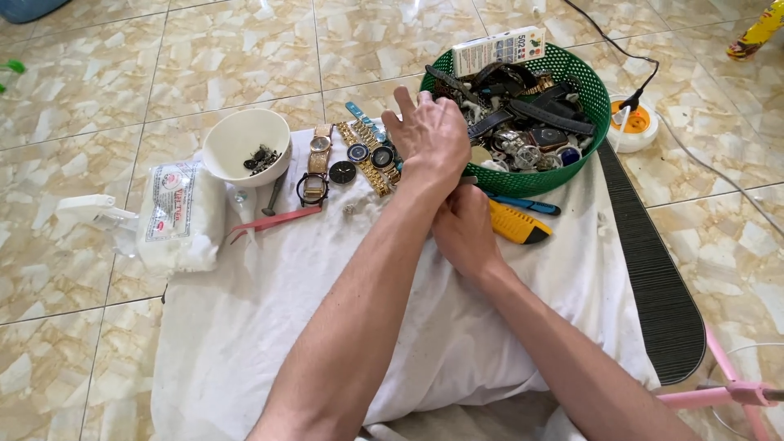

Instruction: Assembling and repairing watches by precisely placing tiny internal components using tweezers and specialized tools.

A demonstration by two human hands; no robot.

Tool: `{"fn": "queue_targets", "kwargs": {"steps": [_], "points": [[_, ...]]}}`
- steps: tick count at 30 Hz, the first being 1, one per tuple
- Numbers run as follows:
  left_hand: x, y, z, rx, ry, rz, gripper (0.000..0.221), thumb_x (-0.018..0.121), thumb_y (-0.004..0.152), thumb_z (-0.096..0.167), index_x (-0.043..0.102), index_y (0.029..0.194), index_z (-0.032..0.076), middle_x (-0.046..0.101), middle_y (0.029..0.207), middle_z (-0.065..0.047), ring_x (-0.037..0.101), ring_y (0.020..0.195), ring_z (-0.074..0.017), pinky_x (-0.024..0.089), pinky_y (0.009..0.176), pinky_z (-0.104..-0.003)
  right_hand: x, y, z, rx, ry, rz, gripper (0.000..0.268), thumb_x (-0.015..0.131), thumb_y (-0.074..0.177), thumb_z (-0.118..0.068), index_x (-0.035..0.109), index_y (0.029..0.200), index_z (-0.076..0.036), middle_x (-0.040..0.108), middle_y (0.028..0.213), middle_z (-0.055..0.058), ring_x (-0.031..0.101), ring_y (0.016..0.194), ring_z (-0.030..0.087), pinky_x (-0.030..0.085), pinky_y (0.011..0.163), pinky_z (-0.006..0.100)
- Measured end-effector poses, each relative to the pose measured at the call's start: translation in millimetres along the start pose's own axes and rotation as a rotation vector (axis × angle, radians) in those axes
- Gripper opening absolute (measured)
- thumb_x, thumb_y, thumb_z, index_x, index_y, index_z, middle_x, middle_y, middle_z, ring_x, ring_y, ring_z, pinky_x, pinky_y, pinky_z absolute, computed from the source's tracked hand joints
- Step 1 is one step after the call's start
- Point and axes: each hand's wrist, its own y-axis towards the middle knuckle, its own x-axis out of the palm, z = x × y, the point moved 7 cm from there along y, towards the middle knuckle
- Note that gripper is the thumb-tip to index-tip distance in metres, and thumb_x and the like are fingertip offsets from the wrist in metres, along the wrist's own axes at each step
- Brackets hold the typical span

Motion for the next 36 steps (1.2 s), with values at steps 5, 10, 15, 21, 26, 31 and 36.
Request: {"fn": "queue_targets", "kwargs": {"steps": [5,10,15,21,26,31,36], "points": [[-1.4,-1.8,-4.3,0.038,-0.061,0.026,0.028,0.056,0.083,-0.005,0.075,0.093,0.013,0.070,0.114,-0.010,0.046,0.130,-0.0343,0.036,0.096,-0.050,1.5,-0.3,-0.5,-0.009,0.003,-0.007,0.037,0.053,0.094,-0.011,0.051,0.058,-0.009,0.033,0.044,0.001,0.026,0.044,0.010,0.026,0.048,0.028],[8.2,5.0,-4.8,0.061,-0.005,0.003,0.030,0.055,0.085,-0.005,0.074,0.099,0.013,0.069,0.113,-0.007,0.041,0.132,-0.0346,0.034,0.097,-0.052,1.8,0.3,-9.8,-0.033,-0.007,-0.016,0.037,0.052,0.094,-0.011,0.049,0.057,-0.009,0.031,0.044,0.000,0.026,0.044,0.010,0.025,0.049,0.028],[17.4,6.8,-3.9,0.066,0.042,-0.036,0.024,0.055,0.089,0.005,0.075,0.098,0.015,0.070,0.113,-0.007,0.042,0.131,-0.0346,0.035,0.095,-0.055,0.2,2.5,-16.8,-0.044,0.011,-0.036,0.032,0.050,0.091,-0.007,0.050,0.059,-0.010,0.030,0.046,-0.001,0.027,0.045,0.008,0.025,0.049,0.028],[14.6,2.5,-1.9,0.073,0.043,-0.043,0.028,0.052,0.092,0.004,0.074,0.106,0.014,0.069,0.114,-0.008,0.039,0.131,-0.0343,0.034,0.097,-0.054,0.8,1.1,-14.1,-0.019,0.019,-0.033,0.031,0.051,0.089,-0.007,0.050,0.058,-0.011,0.032,0.044,-0.001,0.025,0.042,0.009,0.026,0.048,0.028],[9.8,2.4,-6.5,0.055,-0.082,-0.008,0.030,0.050,0.094,0.002,0.070,0.115,0.011,0.070,0.109,-0.009,0.043,0.129,-0.0352,0.034,0.100,-0.058,1.9,0.2,-10.8,-0.036,0.007,-0.026,0.033,0.051,0.091,-0.008,0.054,0.058,-0.007,0.035,0.043,0.002,0.029,0.042,0.011,0.026,0.048,0.029],[11.6,6.9,-7.1,0.043,-0.122,-0.068,0.040,0.045,0.094,-0.003,0.064,0.126,0.011,0.069,0.107,-0.008,0.044,0.129,-0.0341,0.034,0.101,-0.059,0.9,0.1,-16.2,-0.032,-0.014,-0.010,0.037,0.051,0.094,-0.011,0.056,0.059,-0.007,0.039,0.044,0.004,0.032,0.043,0.012,0.028,0.049,0.029],[25.1,18.0,-13.0,0.068,-0.175,-0.079,0.039,0.052,0.087,-0.004,0.065,0.120,0.012,0.068,0.112,-0.010,0.043,0.129,-0.0369,0.038,0.095,-0.059,1.5,-1.9,-33.2,-0.041,-0.025,-0.009,0.039,0.051,0.096,-0.009,0.060,0.059,-0.006,0.047,0.043,0.007,0.037,0.042,0.013,0.031,0.047,0.030]]}}
